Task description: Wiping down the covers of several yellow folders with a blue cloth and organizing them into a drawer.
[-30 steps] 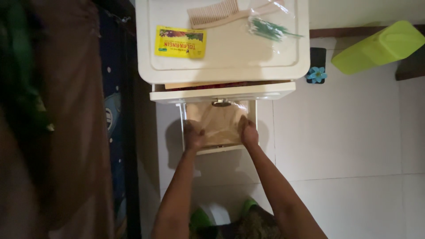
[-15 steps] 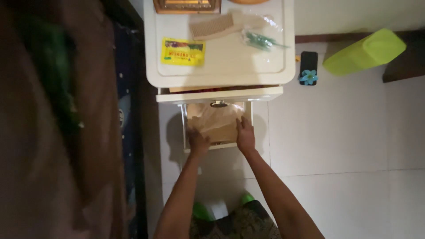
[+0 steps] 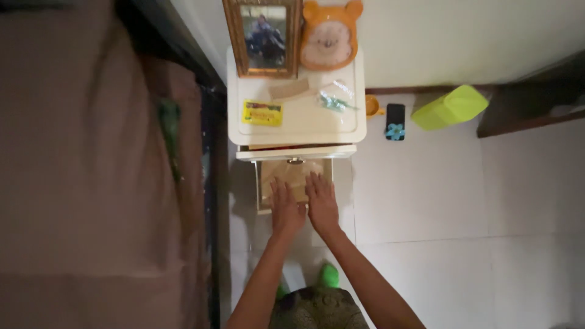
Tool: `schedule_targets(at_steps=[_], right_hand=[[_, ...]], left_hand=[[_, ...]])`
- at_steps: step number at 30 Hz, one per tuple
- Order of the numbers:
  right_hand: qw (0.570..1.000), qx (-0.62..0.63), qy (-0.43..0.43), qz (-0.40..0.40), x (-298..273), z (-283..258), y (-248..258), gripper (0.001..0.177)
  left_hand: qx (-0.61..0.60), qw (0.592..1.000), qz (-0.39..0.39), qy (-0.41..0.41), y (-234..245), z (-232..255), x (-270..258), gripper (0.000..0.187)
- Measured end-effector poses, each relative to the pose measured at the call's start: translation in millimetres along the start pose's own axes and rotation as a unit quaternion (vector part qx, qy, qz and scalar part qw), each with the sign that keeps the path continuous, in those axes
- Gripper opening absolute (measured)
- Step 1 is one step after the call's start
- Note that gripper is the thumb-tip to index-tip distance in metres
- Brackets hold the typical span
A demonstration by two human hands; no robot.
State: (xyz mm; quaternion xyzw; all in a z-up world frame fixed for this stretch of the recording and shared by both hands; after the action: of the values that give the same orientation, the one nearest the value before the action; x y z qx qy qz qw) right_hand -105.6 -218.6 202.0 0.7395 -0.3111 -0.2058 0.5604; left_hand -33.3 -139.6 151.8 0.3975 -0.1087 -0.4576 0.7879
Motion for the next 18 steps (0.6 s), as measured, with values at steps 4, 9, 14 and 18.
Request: schedule_targets(at_steps=[4, 9, 14, 18], right_hand=[[0.997, 0.069, 0.009, -0.038, 10.1, -37.0, 58.3, 0.075], [0.998, 0.058, 0.005, -0.029, 19.5, -64.7, 115.9, 0.078], [0.998, 0.044, 0.009, -0.039, 26.5, -86.8, 158.2, 0.078], [0.997, 0.056, 0.043, -0.015, 26.7, -114.0, 206.6, 0.077]], left_hand=[[0.006, 1.0, 0.009, -0.017, 54.8, 43.4, -11.1, 0.079], [-0.006, 0.998, 0.051, -0.044, 113.1, 82.6, -21.5, 0.075], [-0.001, 0.99, 0.111, -0.086, 179.8, 127.3, -36.5, 0.072], [0.034, 0.98, 0.156, -0.121, 210.2, 148.9, -50.8, 0.068]])
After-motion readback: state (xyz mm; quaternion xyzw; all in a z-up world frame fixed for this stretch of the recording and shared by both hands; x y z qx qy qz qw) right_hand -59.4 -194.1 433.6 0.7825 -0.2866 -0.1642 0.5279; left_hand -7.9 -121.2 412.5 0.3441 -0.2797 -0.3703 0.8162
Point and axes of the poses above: each hand's wrist, its own x-axis towards the middle knuckle, its own y-axis out of the back of the hand, z = x × y, the point moved 9 cm from there along x, towards the middle knuckle, and after that the axes turned 8 degrees about -y, right-handed, at the moved point
